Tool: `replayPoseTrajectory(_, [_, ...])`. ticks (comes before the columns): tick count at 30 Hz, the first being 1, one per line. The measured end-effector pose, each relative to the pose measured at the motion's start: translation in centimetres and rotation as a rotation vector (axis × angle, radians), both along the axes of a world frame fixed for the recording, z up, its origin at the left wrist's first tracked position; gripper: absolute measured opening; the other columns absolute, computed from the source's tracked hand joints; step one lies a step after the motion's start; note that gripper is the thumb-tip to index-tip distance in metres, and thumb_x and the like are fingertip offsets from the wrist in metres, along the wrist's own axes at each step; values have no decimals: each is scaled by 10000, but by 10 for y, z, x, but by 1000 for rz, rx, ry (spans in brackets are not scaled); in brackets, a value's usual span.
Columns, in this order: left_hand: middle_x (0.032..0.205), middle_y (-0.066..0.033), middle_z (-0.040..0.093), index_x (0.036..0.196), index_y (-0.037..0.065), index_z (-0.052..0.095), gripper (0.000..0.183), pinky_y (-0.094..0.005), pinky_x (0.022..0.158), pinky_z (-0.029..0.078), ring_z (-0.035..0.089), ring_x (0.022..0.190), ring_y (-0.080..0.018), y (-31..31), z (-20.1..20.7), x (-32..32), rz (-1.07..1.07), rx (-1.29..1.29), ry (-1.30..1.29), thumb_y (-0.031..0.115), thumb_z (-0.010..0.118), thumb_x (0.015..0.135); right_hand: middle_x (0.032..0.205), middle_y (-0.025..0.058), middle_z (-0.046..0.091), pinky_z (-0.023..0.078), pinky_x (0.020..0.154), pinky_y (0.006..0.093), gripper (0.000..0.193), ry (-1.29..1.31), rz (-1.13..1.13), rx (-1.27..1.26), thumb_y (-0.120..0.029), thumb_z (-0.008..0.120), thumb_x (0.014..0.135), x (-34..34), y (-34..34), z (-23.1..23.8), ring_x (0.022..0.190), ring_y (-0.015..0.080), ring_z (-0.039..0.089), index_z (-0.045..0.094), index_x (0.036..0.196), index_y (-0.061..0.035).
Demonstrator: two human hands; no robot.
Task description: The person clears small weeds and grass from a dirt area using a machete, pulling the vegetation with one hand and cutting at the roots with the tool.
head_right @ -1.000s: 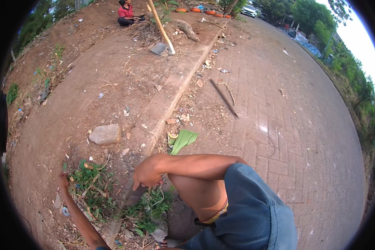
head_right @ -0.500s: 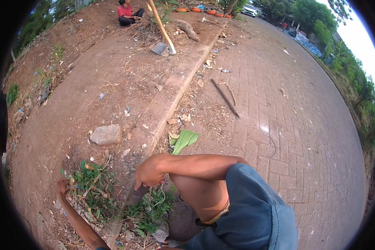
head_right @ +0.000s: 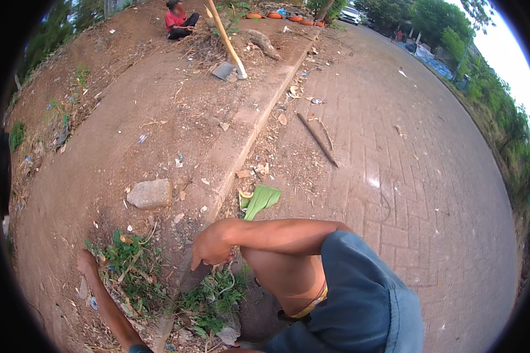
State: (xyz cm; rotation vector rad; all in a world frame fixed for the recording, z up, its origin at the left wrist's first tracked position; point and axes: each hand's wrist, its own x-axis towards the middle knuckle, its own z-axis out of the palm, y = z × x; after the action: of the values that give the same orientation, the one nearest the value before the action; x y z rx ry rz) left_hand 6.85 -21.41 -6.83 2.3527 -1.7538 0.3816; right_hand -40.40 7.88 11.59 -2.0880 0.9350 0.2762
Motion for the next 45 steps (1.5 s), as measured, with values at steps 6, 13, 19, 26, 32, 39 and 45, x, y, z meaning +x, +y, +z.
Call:
replayPoseTrajectory(6, [789,-181,696,874,45,695,207,-420,609,519,689,699,-322,-5,38,8,-271,59,113,199,559,899,683,127,658,524,484,352,519,-45,82,-104,3,445,849,1,3,-5,522,228,645,553,1343,-116])
replayPoseTrajectory(13, [659,-87,647,839,-22,651,166,-314,570,443,586,612,-130,110,106,-54,-592,-3,758,138,660,881,701,132,661,526,488,356,534,-9,42,14,5,440,836,-9,4,5,532,230,651,552,1343,-116])
replayPoseTrajectory(19, [733,-93,690,836,-12,685,225,-366,619,480,635,655,-214,202,132,-104,-724,870,511,208,673,880,754,173,675,528,598,414,504,-14,37,-103,-25,516,821,-5,7,1,602,305,653,565,1318,-85])
replayPoseTrajectory(26, [1214,-210,601,1252,12,553,385,-453,922,447,568,1101,-388,177,107,-131,-702,-90,432,282,537,978,712,134,675,531,568,385,541,13,32,-13,-18,490,821,0,17,13,603,258,661,539,1352,-112])
replayPoseTrajectory(32, [1297,-274,534,1392,6,426,524,-489,985,406,498,1198,-445,142,84,-124,-511,-27,478,360,461,1007,720,132,673,536,483,339,600,85,105,-48,8,438,794,2,24,24,561,218,671,524,1372,-128])
replayPoseTrajectory(39, [1251,-287,567,1355,-23,471,560,-470,973,417,542,1152,-434,119,54,-101,-485,-10,579,416,425,1010,598,117,642,518,562,400,453,144,18,-30,-12,514,788,1,33,31,601,263,660,615,1217,-119])
replayPoseTrajectory(45, [1230,-286,585,1271,-61,537,587,-438,971,422,558,1156,-409,98,44,-66,-467,-6,767,449,411,1009,650,127,663,519,555,399,485,135,13,-2,-1,502,798,2,36,35,588,260,660,596,1259,-117])
